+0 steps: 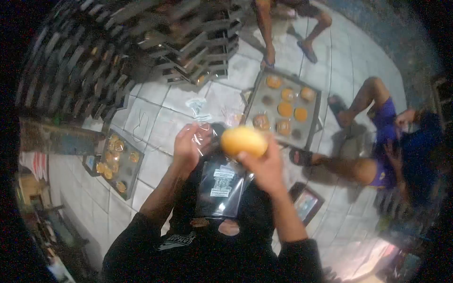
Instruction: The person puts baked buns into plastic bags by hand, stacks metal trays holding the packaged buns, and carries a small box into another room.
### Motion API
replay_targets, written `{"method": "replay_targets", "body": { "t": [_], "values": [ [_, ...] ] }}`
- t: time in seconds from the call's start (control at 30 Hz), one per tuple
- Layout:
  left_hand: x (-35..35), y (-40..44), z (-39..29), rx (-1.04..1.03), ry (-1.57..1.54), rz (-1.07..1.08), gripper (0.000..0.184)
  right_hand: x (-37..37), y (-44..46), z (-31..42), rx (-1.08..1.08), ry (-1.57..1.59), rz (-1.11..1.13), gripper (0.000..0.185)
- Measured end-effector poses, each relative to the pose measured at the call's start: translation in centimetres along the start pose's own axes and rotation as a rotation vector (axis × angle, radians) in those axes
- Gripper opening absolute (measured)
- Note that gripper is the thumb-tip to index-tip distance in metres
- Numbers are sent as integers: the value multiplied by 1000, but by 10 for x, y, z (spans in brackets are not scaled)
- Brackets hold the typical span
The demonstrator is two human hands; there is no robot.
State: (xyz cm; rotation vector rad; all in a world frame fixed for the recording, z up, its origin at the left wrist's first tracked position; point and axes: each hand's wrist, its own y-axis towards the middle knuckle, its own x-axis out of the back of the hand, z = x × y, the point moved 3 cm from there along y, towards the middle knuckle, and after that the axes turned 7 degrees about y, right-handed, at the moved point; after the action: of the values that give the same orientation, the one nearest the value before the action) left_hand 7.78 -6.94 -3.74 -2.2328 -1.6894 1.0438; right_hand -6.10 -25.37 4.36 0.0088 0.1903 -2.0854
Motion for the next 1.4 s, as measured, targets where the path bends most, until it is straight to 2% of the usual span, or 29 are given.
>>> {"method": "replay_targets", "body": {
  "t": [0.07,0.13,0.2,0.23,0.27,0.3,0.4,0.47,0.53,0.57,0.6,0.67,0.7,0.73,0.8,0.83,0.87,0.93,1.0,1.07,1.1,1.17,1.2,1.27,1.3,1.33,1.4],
  "values": [
    [-4,-2,-1,19,-71,14,22,-27,-39,6,603,-479,156,44],
    [-16,-13,4,37,-65,35,28,-33,-52,-20,968,-621,223,49],
    [-32,-32,6,59,-111,186,32,-31,-51,-26,981,-653,181,49],
    [-33,-42,4,37,-139,186,32,-30,-52,-26,979,-665,65,48],
    [-35,-51,3,115,-116,231,34,-28,-49,-27,974,-669,-52,48],
    [-36,-61,3,200,-81,278,37,-35,-51,-21,1022,-620,15,48],
    [-31,-88,-3,169,-63,302,36,-61,-61,5,922,-792,53,47],
    [-7,-68,0,120,-90,300,38,-81,-67,0,851,-749,91,45],
    [19,-49,0,283,-387,377,39,-107,-76,-18,677,-684,331,45],
    [23,-55,3,168,-362,320,41,-110,-73,-28,722,-771,369,50],
    [14,-64,12,158,-348,319,41,-110,-64,-34,732,-758,362,50],
    [0,-85,35,-204,-72,116,52,-101,-52,-38,833,-874,246,57],
    [-12,-101,24,-295,-43,139,50,-99,-52,-21,830,-877,227,58],
    [-4,-93,18,-294,-43,139,50,-98,-49,-12,829,-877,228,58],
    [6,-66,1,-52,-444,395,47,-98,-48,-4,773,-796,347,58],
    [-4,-64,-15,-65,-492,441,44,-99,-44,-11,775,-793,345,49],
    [-15,-63,-6,-57,-497,443,44,-98,-35,-16,768,-800,344,49],
    [-39,-63,7,-359,-224,65,46,-99,-14,-14,748,-929,252,44],
    [-35,-61,5,-322,-233,44,50,-95,-17,11,793,-878,303,38],
    [-25,-46,4,35,-545,267,55,-94,-33,36,803,-760,401,26],
    [-24,-46,-2,43,-553,264,55,-95,-37,32,795,-767,405,26],
    [-27,-53,-18,29,-623,298,60,-98,-44,14,418,-504,529,11],
    [-23,-43,-14,38,-628,285,60,-97,-45,9,402,-503,534,11],
    [-10,-21,-2,66,-523,257,67,-102,-51,-5,58,-192,836,14],
    [-3,-21,-6,18,-525,287,68,-107,-76,4,-90,199,1097,14],
    [7,-21,-13,21,-518,280,68,-110,-86,13,-92,210,1097,14],
    [24,-19,-26,-24,-528,210,71,-112,-103,32,128,299,1367,9]
  ]
}}
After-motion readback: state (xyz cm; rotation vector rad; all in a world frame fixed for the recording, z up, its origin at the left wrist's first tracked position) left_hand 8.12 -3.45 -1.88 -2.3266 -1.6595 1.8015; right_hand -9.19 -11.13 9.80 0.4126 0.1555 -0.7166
